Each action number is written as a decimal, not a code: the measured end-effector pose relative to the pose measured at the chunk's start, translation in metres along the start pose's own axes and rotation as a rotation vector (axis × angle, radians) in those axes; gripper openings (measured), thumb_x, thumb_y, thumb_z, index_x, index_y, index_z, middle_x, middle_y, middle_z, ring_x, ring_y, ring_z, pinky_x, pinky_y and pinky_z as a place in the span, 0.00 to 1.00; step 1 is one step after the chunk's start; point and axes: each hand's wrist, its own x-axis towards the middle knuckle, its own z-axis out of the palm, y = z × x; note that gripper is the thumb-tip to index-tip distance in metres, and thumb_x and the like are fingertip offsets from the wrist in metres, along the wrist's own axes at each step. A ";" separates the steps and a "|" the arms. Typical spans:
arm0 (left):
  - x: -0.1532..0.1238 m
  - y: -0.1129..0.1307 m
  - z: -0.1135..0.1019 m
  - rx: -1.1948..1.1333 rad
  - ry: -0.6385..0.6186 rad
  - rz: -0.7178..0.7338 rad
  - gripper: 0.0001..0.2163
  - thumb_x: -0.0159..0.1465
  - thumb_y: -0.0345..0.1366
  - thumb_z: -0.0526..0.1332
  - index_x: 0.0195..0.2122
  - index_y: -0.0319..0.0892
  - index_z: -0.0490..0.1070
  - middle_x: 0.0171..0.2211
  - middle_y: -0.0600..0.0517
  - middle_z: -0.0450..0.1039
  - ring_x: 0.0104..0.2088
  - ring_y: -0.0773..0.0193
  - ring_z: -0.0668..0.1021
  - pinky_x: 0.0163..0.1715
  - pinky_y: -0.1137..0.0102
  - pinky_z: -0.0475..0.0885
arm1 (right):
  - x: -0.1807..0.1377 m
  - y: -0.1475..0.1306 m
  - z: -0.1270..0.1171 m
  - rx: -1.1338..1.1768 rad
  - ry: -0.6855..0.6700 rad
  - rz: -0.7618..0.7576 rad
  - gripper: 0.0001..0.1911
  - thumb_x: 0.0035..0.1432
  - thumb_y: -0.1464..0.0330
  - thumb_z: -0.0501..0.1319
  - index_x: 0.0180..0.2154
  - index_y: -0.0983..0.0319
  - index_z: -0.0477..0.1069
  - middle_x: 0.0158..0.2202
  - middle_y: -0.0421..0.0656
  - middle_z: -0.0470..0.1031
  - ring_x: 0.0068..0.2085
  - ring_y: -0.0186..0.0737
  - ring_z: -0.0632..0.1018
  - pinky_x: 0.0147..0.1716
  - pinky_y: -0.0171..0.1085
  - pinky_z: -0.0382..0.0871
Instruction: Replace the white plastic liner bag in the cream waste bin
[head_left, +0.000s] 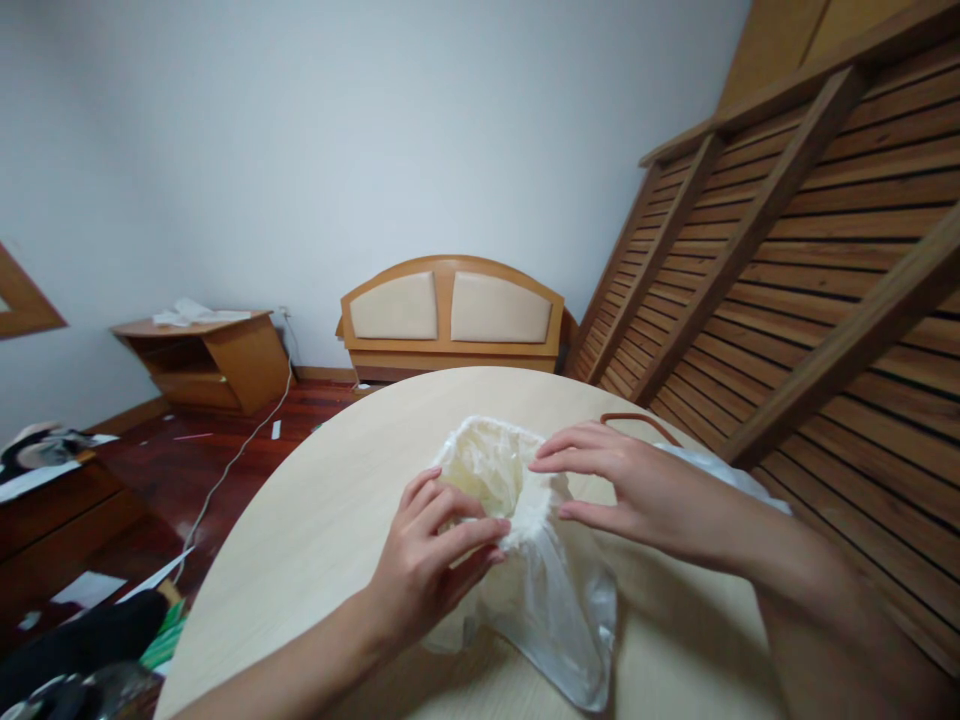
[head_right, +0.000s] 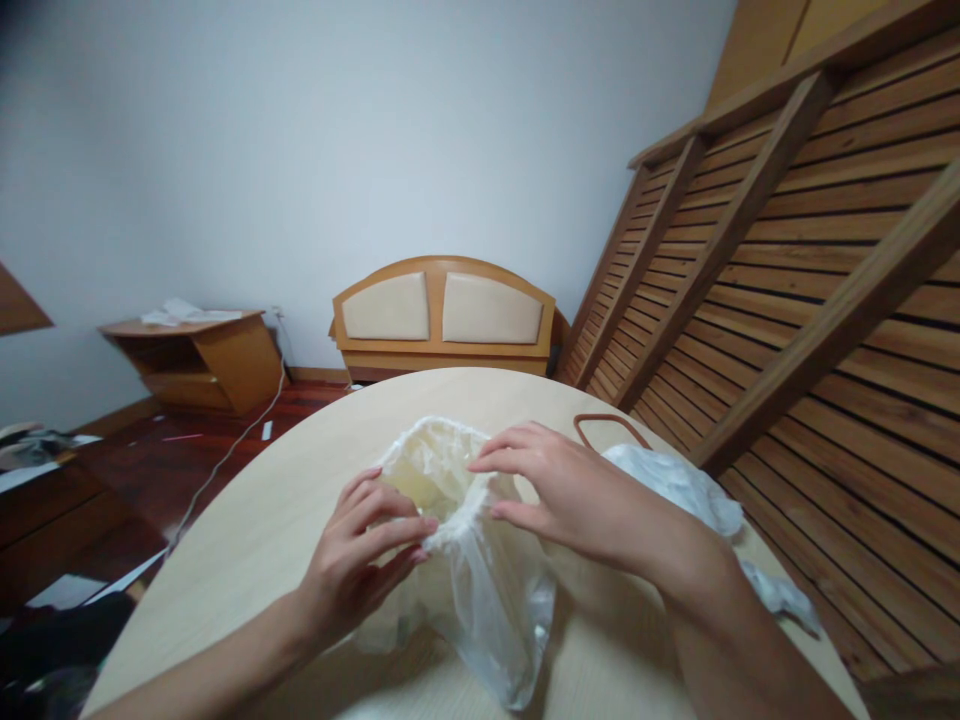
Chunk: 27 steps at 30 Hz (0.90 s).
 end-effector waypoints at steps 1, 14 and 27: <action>0.000 0.000 0.000 -0.002 0.002 0.000 0.06 0.70 0.36 0.61 0.44 0.47 0.77 0.34 0.53 0.75 0.36 0.65 0.75 0.56 0.59 0.62 | -0.001 0.003 0.000 -0.019 0.005 0.016 0.17 0.61 0.62 0.67 0.52 0.56 0.78 0.54 0.47 0.78 0.54 0.47 0.77 0.57 0.46 0.68; -0.001 0.002 0.000 -0.008 0.034 0.024 0.07 0.71 0.34 0.60 0.44 0.47 0.78 0.35 0.53 0.75 0.36 0.65 0.74 0.54 0.60 0.61 | -0.003 0.003 -0.005 0.045 0.013 0.106 0.12 0.64 0.66 0.63 0.48 0.56 0.80 0.46 0.42 0.84 0.46 0.40 0.82 0.48 0.37 0.75; 0.001 0.018 0.002 0.087 0.056 0.247 0.07 0.71 0.34 0.60 0.45 0.47 0.78 0.33 0.55 0.77 0.36 0.66 0.73 0.50 0.64 0.63 | 0.010 -0.002 0.008 -0.073 0.135 0.429 0.16 0.64 0.60 0.60 0.31 0.60 0.82 0.28 0.44 0.83 0.28 0.41 0.81 0.28 0.36 0.70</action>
